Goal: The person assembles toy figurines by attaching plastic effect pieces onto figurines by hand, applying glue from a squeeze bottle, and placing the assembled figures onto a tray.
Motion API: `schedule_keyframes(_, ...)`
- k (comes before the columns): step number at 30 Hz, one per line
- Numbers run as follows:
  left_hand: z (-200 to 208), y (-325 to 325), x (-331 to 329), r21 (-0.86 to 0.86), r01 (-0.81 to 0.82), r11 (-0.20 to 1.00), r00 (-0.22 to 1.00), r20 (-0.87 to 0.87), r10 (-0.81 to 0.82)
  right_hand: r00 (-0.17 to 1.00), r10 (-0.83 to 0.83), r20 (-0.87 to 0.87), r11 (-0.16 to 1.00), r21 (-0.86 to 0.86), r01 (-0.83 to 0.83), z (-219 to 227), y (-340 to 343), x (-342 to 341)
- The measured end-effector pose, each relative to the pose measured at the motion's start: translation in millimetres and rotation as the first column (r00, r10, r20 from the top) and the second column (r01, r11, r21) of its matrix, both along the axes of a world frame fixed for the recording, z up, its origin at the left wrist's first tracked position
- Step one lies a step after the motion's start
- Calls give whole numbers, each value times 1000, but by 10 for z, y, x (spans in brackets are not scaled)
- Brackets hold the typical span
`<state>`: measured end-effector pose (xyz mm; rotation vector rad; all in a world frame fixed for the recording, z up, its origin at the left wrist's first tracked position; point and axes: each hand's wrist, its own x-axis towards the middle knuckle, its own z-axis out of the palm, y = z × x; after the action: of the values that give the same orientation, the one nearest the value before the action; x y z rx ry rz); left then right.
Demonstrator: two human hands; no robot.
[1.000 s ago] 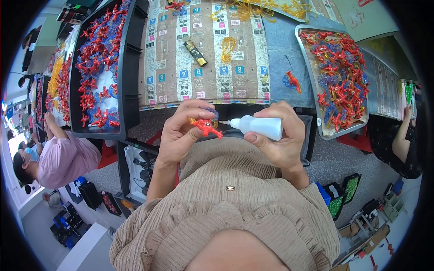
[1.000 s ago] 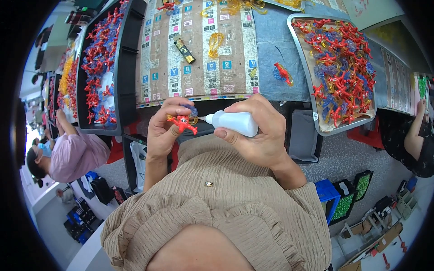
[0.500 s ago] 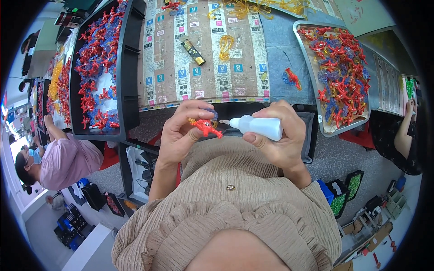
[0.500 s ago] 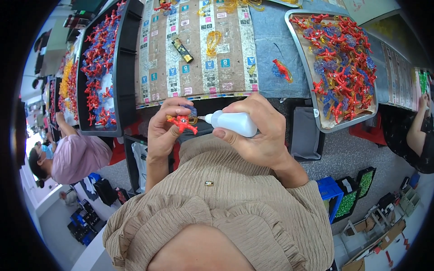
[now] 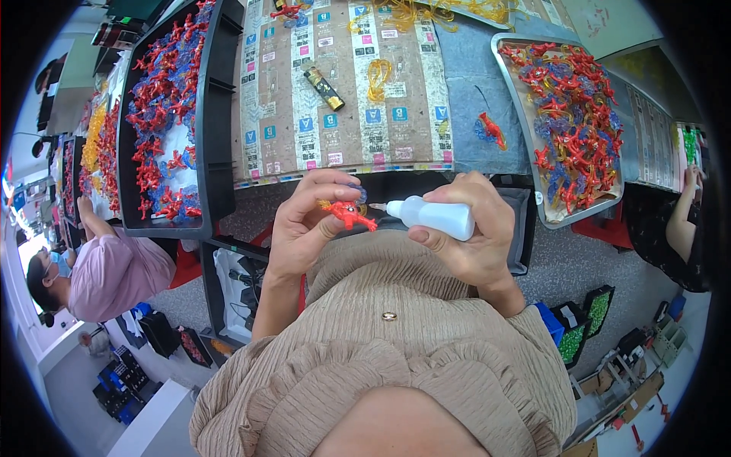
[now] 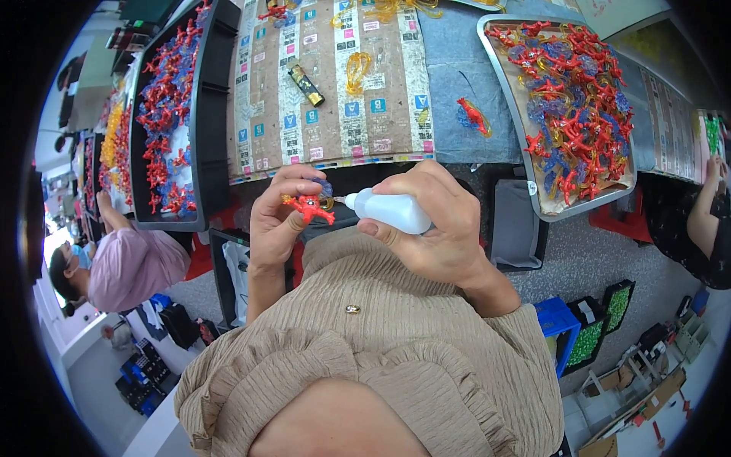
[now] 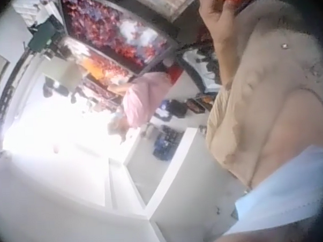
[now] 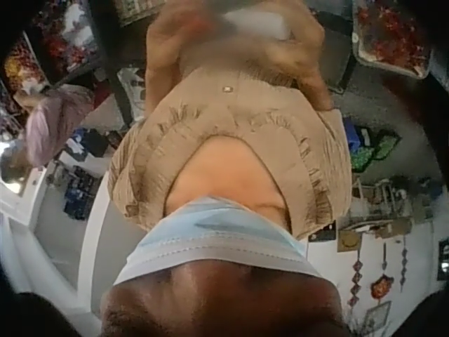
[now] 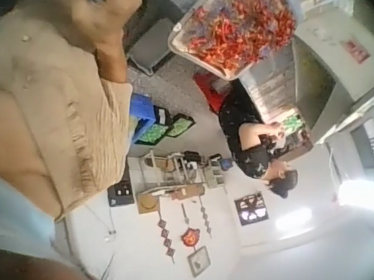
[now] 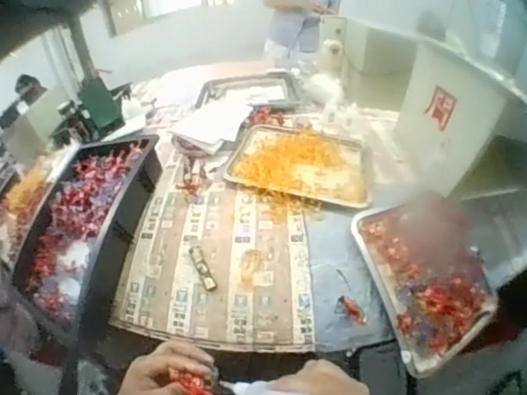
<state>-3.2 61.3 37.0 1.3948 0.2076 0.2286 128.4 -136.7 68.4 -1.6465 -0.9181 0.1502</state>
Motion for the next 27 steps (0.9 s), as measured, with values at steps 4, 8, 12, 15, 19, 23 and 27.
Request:
schedule_keyframes(4, -15, -8, -7, -35, -26, 999, 1000, -11, 25, 1000, -14, -9, 1000, 15, 15, 0, -22, -3)
schedule_keyframes(8, -35, -32, -10, -34, -67, 997, 997, -38, 66, 998, -52, -45, 996, 71, 55, -62, -40, 4)
schedule_keyframes(12, -18, -88, -6, -167, -129, 977, 988, -109, 112, 980, -160, -122, 972, 154, 178, -115, -88, -5)
schedule_keyframes(15, 22, -154, 17, -222, -177, 959, 975, -171, 140, 942, -187, -277, 959, 157, 237, -61, -128, -35)
schedule_keyframes(19, 21, -220, 42, -165, -187, 968, 974, -159, 161, 951, -149, -269, 971, 142, 193, -75, -107, -77)
schedule_keyframes(23, 46, -221, 64, -42, -114, 993, 988, -109, 109, 976, -118, -185, 983, 118, 142, -130, -66, -78)
schedule_keyframes(27, 46, -243, 80, -74, -94, 993, 989, -120, 85, 978, -128, -166, 985, 93, 144, -135, -62, -75)
